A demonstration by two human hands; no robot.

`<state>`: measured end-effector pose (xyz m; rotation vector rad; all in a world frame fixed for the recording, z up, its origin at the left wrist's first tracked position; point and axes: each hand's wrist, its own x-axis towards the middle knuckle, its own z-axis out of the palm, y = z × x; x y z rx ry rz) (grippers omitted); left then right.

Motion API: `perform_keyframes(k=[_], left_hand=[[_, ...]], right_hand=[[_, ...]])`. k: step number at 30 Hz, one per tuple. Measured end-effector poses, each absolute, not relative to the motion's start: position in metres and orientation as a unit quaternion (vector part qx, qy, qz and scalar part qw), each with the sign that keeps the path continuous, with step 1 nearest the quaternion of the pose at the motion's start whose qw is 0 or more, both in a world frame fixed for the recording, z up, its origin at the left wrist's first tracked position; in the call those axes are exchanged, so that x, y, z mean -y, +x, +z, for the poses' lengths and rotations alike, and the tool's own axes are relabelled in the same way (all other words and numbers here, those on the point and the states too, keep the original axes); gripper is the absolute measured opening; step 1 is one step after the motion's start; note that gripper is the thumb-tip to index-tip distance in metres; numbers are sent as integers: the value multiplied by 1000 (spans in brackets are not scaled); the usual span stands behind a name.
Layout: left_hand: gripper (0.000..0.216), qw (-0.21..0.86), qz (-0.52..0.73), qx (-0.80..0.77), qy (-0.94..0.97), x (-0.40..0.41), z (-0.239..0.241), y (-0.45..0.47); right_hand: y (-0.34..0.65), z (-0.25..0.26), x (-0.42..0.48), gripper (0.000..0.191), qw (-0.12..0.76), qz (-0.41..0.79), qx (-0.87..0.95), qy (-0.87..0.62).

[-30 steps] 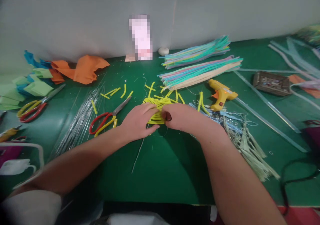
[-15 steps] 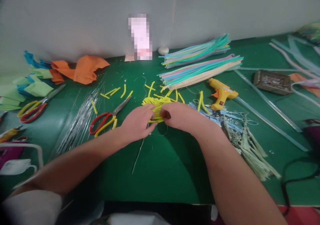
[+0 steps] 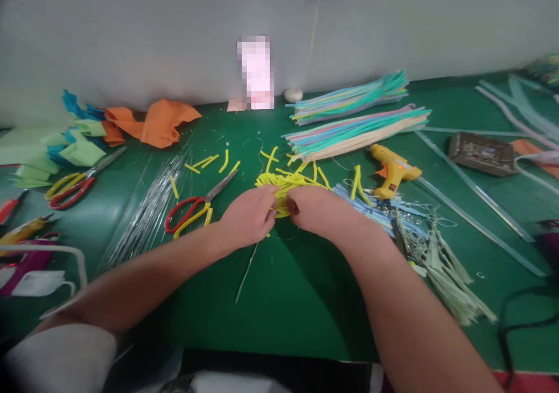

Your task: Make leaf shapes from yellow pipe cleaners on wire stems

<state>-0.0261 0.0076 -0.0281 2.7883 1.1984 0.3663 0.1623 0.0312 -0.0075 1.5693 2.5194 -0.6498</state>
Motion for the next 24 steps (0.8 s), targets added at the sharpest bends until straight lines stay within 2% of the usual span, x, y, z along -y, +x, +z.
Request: perform_keyframes(k=[3,13,24], left_hand=[[24,41,114,-394,911,-8,-29,-26],[20,64,93,-432,895,-9,-29,-22],[18,70,118,-430,893,-8,-25,-22]], right_hand=[[158,-4,-29,18,74,-200,-819,533],[152,-3,-24,23,72,-194,-796,569],[172,-26,-5,16,-117,-162,-823,531]])
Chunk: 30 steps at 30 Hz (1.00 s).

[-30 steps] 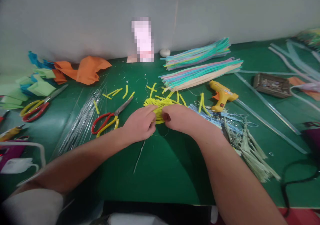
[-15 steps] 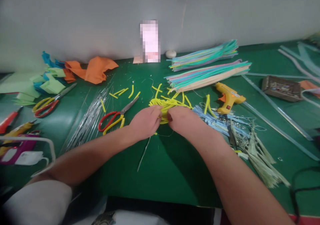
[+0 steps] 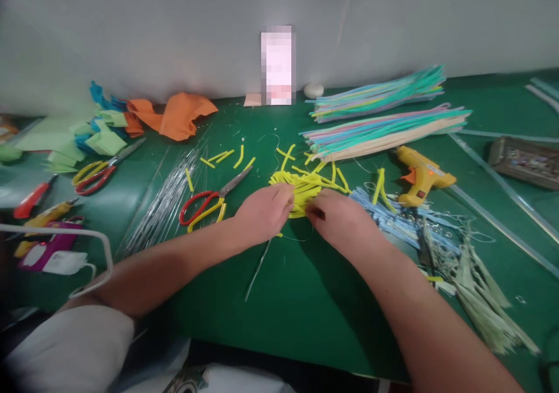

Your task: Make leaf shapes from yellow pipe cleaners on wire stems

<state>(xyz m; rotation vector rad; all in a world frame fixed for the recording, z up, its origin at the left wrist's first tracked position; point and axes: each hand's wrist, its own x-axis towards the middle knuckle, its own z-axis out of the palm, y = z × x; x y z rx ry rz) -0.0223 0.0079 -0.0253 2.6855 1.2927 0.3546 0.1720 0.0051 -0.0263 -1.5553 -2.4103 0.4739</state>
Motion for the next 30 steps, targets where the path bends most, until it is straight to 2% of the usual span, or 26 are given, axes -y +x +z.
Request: perform_keyframes(k=[3,10,18,25,30], left_hand=[[17,71,113,-435,891,-8,-25,-22],[18,67,112,-447,885,-8,-22,-21],[15,72,137,-449,880,-6,-20,-23],[33,81,149,-424,890,-5,-21,-26],[26,19,151,-411,899,-7,9,-33]], right_hand=[[175,-26,-3,16,125,164,841,-501],[175,-19,2,26,67,136,858,-491],[173,-19,0,15,106,167,832,-518],[171,-17,0,9,112,161,835,-514],[175,-17,1,9,145,195,830,-503]])
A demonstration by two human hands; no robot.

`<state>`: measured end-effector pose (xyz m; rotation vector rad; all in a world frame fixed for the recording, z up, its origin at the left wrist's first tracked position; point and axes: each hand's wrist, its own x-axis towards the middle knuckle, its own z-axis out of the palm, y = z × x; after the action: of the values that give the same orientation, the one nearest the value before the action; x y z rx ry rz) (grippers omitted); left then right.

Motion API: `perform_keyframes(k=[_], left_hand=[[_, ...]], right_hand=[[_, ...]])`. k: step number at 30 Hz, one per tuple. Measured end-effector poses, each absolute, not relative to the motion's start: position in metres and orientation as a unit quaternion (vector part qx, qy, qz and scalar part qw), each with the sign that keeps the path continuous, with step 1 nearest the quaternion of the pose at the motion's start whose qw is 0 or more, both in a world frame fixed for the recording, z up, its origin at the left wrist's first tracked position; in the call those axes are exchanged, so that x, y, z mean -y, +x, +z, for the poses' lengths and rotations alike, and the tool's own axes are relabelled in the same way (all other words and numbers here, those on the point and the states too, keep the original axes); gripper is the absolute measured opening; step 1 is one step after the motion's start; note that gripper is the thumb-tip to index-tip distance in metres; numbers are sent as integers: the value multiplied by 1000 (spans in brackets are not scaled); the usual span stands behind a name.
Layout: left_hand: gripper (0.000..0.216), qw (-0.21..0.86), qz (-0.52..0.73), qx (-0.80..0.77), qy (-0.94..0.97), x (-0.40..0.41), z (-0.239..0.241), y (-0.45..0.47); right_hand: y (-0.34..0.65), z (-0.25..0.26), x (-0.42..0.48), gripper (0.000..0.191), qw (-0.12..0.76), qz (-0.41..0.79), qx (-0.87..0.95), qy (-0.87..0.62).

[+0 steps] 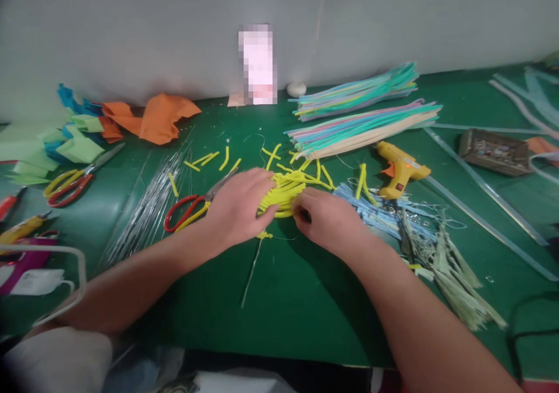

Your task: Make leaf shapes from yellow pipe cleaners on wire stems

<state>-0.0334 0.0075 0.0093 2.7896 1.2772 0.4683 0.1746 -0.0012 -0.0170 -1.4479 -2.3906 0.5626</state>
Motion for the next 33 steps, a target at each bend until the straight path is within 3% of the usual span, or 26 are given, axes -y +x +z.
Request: perform_keyframes(k=[3,7,12,16,19,26,30,33], left_hand=[[24,-24,122,-506,854,-12,39,-47],[26,-6,-92,-650,755,-21,64,-76],[38,15,-235,-683,691,-19,62,-113],[29,58,-269,-684,675,-6,54,-120],[20,67,-254,-693,671,1,47,-118],[32,56,-170,-735,654,0,36,-127],[29,29,0,-756,654,0,43,-132],[27,110,186,-740,637,3,45,-128]], right_hand=[[175,-16,1,11,139,200,828,-506],[173,-16,-1,12,127,193,829,-510],[171,-17,-1,11,126,190,829,-511],[171,-17,-2,9,113,182,830,-515],[171,-18,-2,9,112,186,827,-519],[170,-13,0,13,84,179,780,-593],[169,-10,3,13,80,194,760,-615],[166,-11,5,9,88,198,753,-622]])
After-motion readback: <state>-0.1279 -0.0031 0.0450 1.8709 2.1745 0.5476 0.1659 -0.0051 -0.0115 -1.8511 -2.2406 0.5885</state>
